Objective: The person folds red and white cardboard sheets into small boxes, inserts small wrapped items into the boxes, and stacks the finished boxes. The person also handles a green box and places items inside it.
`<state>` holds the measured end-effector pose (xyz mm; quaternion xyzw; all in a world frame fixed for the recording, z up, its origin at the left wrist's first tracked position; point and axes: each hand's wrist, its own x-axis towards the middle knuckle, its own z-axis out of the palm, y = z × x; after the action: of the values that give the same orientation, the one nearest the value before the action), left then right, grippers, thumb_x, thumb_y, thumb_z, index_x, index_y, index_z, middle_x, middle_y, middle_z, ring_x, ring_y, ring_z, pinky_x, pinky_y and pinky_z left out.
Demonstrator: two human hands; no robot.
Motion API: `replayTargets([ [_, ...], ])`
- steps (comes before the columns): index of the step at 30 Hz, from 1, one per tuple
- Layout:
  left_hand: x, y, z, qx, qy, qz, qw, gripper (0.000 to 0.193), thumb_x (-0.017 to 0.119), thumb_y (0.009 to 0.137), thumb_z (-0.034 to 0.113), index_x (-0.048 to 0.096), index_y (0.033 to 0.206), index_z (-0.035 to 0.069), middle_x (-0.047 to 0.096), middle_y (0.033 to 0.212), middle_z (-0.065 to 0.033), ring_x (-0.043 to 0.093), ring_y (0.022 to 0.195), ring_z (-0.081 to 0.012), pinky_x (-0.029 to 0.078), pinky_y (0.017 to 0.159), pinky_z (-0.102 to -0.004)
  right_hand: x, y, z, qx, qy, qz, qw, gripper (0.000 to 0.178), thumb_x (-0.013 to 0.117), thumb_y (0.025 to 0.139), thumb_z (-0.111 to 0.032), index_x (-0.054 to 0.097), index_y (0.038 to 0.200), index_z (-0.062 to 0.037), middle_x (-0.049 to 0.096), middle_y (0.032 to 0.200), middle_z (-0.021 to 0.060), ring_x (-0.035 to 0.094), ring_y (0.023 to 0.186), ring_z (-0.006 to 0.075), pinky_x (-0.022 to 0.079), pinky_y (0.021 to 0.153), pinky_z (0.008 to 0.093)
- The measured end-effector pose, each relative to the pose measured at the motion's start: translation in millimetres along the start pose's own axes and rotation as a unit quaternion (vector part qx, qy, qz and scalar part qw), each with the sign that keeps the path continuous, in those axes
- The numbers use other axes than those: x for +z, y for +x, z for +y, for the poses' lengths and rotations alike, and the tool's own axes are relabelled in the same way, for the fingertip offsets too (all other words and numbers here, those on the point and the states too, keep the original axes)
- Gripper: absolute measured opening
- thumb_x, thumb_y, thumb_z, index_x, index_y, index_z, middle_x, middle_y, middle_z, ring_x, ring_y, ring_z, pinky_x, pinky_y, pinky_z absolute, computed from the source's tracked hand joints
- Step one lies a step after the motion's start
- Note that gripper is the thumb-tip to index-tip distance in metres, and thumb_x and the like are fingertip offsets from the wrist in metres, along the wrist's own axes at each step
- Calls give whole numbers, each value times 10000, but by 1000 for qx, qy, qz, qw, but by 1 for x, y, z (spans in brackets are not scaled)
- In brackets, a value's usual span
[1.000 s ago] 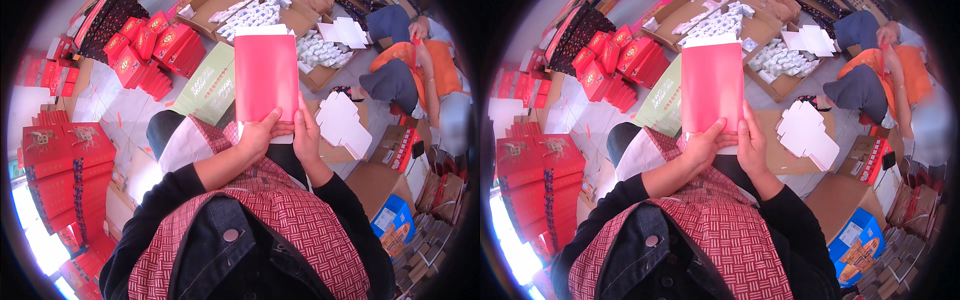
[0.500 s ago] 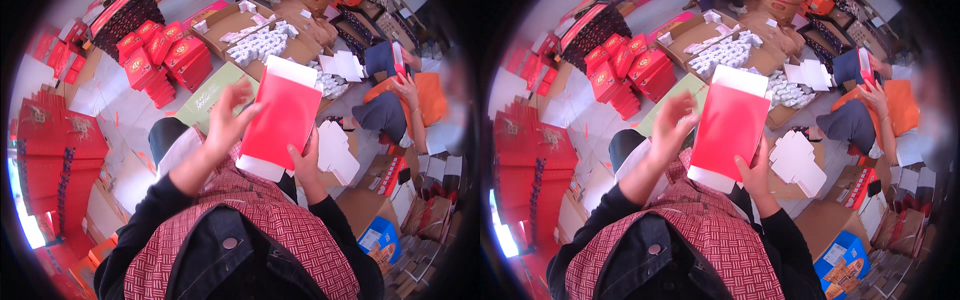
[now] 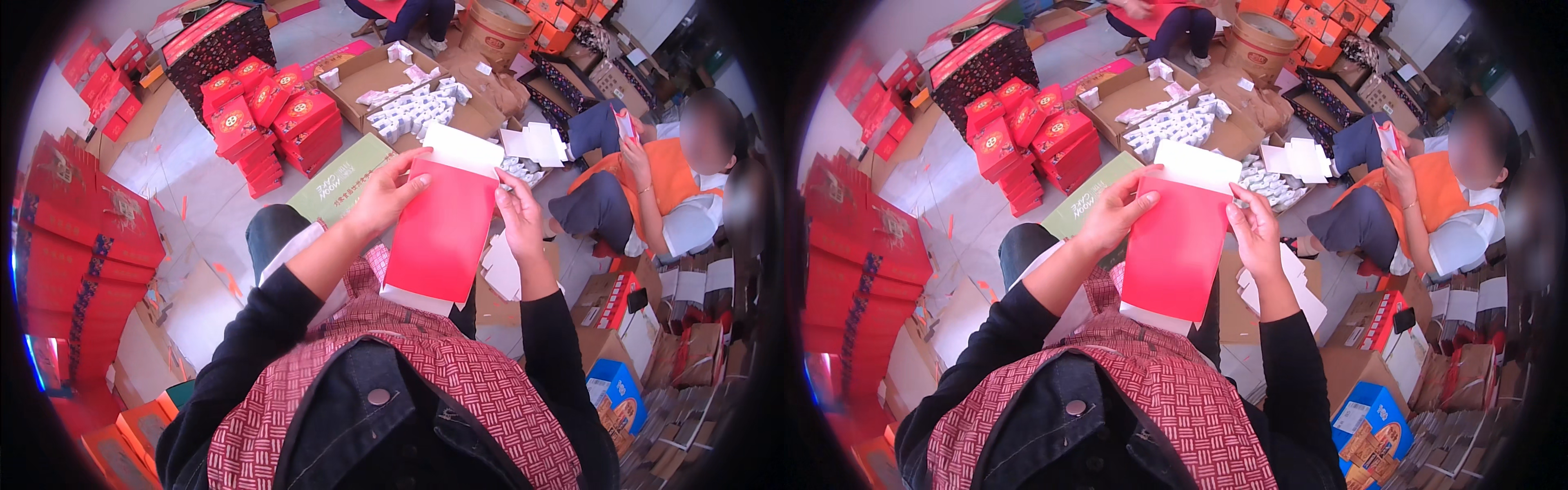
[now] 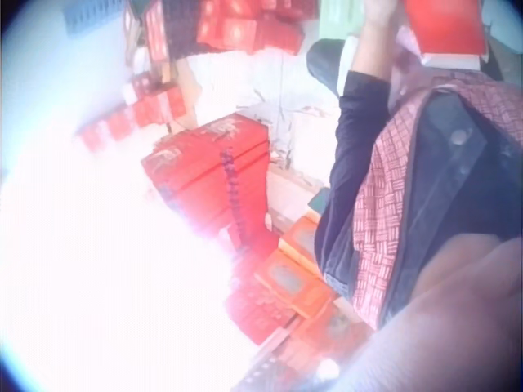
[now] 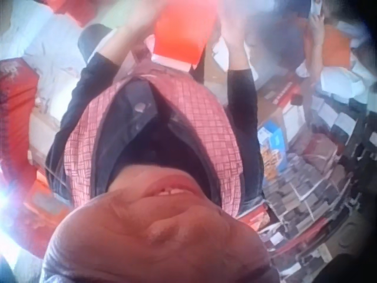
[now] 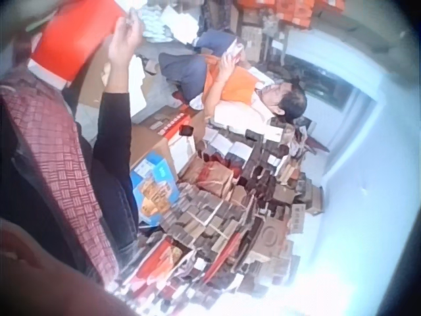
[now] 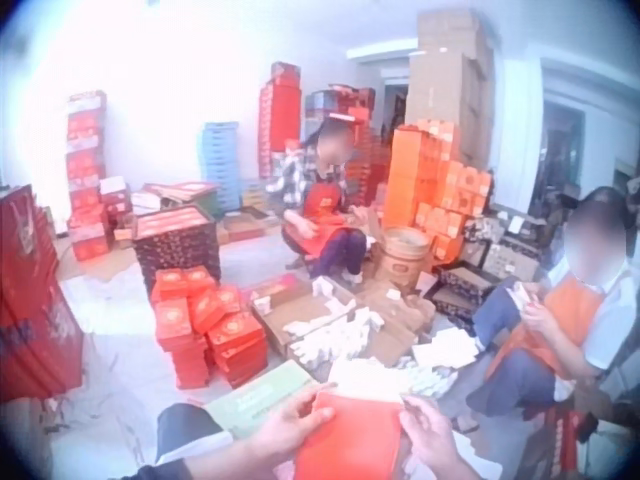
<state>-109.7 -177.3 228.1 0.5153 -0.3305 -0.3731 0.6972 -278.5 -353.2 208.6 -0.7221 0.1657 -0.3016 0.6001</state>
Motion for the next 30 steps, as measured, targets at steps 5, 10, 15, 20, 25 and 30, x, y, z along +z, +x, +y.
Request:
replayTargets([
  [5, -20, 33, -25, -101, -10, -42, 994, 393, 498, 945, 241, 488, 1255, 0, 545, 1177, -74, 522, 1074, -152, 403, 956, -301, 2, 8, 20, 149, 68, 32, 986, 291, 569, 910, -188, 588, 1130, 0, 612, 934, 11, 566, 824, 78, 458, 739, 216],
  [10, -35, 63, -43, -116, 18, -88, 989, 352, 481, 952, 222, 534, 1211, -11, 571, 1131, -81, 527, 1071, -162, 381, 977, -301, -14, 20, 37, 176, 137, 1, 975, 264, 591, 888, -145, 609, 1094, 20, 620, 957, 30, 575, 853, 87, 456, 758, 218],
  [15, -30, 66, -46, -103, 82, -60, 990, 294, 500, 941, 174, 587, 1144, -19, 579, 1098, -81, 533, 1039, -145, 400, 949, -279, -16, 17, 55, 87, 65, 35, 993, 223, 620, 854, -78, 614, 1052, 23, 605, 1028, 75, 575, 897, 116, 455, 809, 244],
  [20, -12, 58, -34, -36, 90, 4, 995, 199, 524, 909, 83, 645, 1029, -21, 602, 1020, -60, 557, 915, -121, 453, 840, -248, -16, 20, 40, -37, 72, 43, 996, 160, 646, 799, 27, 577, 941, 5, 591, 1012, 87, 569, 921, 137, 450, 833, 277],
  [25, -6, 46, -20, 9, 94, 2, 995, 178, 520, 903, 45, 643, 1014, -20, 570, 1040, -56, 552, 933, -118, 454, 843, -244, -36, 78, -24, 101, -46, -144, 983, 90, 596, 862, -75, 615, 882, 10, 637, 857, 64, 588, 796, 104, 450, 750, 234],
  [30, 9, 38, -6, 32, 85, -22, 996, 176, 506, 902, 23, 636, 1014, -16, 555, 1085, -57, 551, 958, -117, 452, 864, -248, -4, 111, -59, 234, -47, -314, 919, 126, 628, 859, -125, 637, 870, 1, 633, 811, 18, 569, 751, 63, 452, 686, 213],
])
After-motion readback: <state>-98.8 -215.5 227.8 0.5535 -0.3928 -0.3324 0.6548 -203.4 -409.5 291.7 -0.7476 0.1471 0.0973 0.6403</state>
